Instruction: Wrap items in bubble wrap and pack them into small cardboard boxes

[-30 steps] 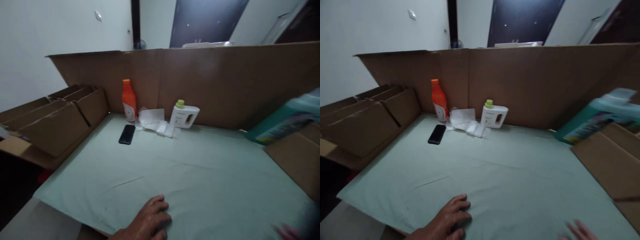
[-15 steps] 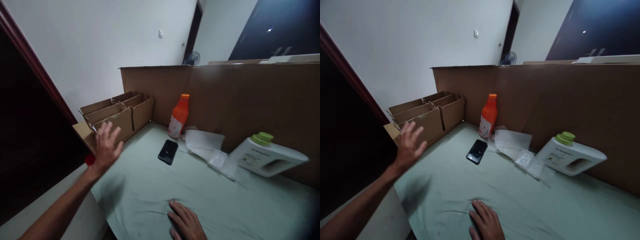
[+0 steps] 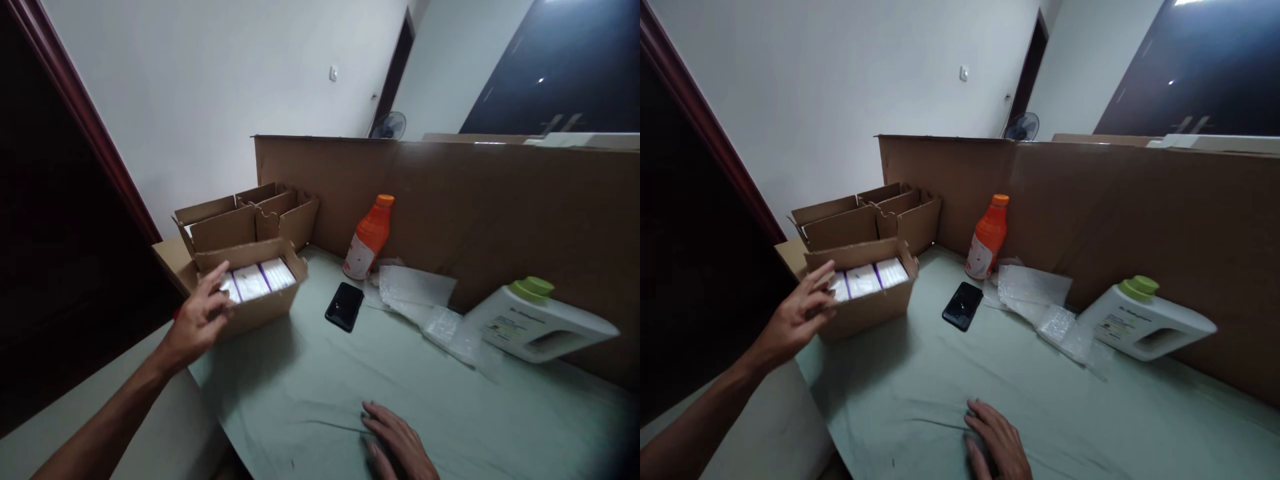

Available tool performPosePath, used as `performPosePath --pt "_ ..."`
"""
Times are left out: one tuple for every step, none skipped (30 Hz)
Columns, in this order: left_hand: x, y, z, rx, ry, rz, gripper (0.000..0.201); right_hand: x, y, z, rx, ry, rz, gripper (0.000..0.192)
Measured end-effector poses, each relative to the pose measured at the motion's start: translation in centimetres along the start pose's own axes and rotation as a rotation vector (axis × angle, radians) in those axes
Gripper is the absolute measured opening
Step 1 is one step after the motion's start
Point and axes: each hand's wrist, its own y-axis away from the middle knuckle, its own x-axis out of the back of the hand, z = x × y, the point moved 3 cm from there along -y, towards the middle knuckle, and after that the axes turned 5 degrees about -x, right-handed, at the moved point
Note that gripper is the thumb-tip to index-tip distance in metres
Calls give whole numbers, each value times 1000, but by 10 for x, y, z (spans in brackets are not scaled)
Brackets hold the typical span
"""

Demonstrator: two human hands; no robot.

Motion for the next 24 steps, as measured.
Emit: performPosePath --pt "2 17 12 -51 0 -26 15 3 -1 -3 -22 -17 9 33" --pt "4 33 22 -86 4 -29 16 6 -1 -7 -43 -33 8 36" --pt "7 49 28 -99 12 -5 18 8 -1 -12 -65 -48 -6 41" --pt "9 64 31 -83 26 35 26 9 -1 -16 -94 -64 -37 48" --pt "10 79 30 -44 53 86 40 9 -1 -20 -124 -82 -82 57" --pt "9 92 27 16 95 133 60 7 -1 -24 -154 -106 -132 67" --pt "6 105 21 95 147 161 82 5 0 -29 -185 -139 -189 76" --pt "2 116 13 190 200 163 100 2 0 -34 -210 -181 -244 84" --pt "-4 127 4 301 247 136 111 -2 1 -40 -232 -230 -293 91" --pt "-12 136 -4 423 289 81 115 -5 2 -47 -248 -283 -334 95" --pt "-20 144 -11 544 320 15 114 -8 2 -54 -258 -335 -361 98" --pt "-29 151 -16 654 341 -53 110 -10 2 -61 -266 -383 -374 101" --pt "-37 156 -20 734 356 -101 105 -10 2 -66 -273 -423 -369 104" --pt "-46 158 -21 779 374 -125 101 -9 2 -70 -284 -452 -346 107" --pt "-55 159 -19 792 394 -139 98 -5 3 -72 -304 -471 -310 108" --pt "-66 157 -16 780 414 -151 96 0 5 -70 -339 -483 -261 107" --pt "-78 154 -9 751 433 -168 94 7 9 -66 -393 -489 -206 104" --pt "-92 150 0 711 459 -201 93 16 14 -59 -462 -486 -146 99" --pt "-107 145 11 659 495 -252 92 27 22 -50 -545 -471 -91 92" --pt "-124 137 25 596 538 -313 91 37 30 -40 -631 -444 -45 85" --pt "-141 128 39 523 584 -371 90 48 39 -28 -712 -408 -10 79" --pt "-158 118 53 447 629 -422 90 59 48 -16 -777 -370 14 75" --pt "-174 107 66 375 669 -462 91 69 55 -4 -821 -338 31 72" --pt "-190 95 76 320 700 -486 92 79 62 7 -846 -321 45 69"
